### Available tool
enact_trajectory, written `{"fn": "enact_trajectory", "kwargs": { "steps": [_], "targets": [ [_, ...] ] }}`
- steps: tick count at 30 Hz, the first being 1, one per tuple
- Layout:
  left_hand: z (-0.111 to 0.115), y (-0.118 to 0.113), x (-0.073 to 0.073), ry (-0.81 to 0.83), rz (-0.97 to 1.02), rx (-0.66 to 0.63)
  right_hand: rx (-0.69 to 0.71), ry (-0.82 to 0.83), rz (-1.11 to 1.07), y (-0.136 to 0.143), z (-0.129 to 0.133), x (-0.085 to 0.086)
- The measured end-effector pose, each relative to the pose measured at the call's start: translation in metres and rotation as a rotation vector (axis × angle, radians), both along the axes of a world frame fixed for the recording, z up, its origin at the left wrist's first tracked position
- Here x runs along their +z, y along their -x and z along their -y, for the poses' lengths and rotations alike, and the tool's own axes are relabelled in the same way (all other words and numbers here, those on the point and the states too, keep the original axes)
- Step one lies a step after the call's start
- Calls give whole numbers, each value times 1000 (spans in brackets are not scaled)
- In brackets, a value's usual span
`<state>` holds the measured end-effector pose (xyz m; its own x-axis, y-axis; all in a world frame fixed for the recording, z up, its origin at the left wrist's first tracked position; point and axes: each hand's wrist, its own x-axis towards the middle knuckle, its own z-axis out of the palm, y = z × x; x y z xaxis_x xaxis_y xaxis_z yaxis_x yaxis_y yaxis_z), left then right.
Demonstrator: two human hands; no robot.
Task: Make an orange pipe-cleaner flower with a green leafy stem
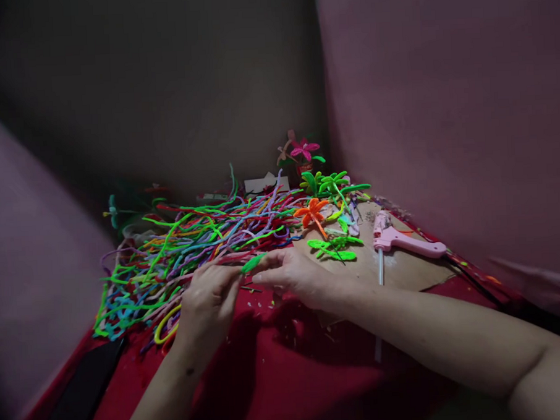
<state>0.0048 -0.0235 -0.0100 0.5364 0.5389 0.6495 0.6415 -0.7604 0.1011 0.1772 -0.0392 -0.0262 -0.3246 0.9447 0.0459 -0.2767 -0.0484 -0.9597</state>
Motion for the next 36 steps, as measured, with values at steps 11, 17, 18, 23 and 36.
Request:
{"fn": "enact_trajectory", "kwargs": {
  "steps": [11, 17, 18, 23, 36],
  "targets": [
    [9, -16, -11, -25, 70, 82, -245, 3, 29, 5, 2, -1],
    [9, -21, -14, 27, 147, 169, -283, -48, 167, 6, 8, -5],
    [8, -21, -15, 43, 149, 172, -298, -163, 258, 6, 9, -5],
    [8, -19, -12, 89, -54, 76, -427, -946, 885, 0, 11, 3],
    [22, -15, 7, 128, 354, -115, -73, 162, -195, 0, -2, 9]
  ]
}}
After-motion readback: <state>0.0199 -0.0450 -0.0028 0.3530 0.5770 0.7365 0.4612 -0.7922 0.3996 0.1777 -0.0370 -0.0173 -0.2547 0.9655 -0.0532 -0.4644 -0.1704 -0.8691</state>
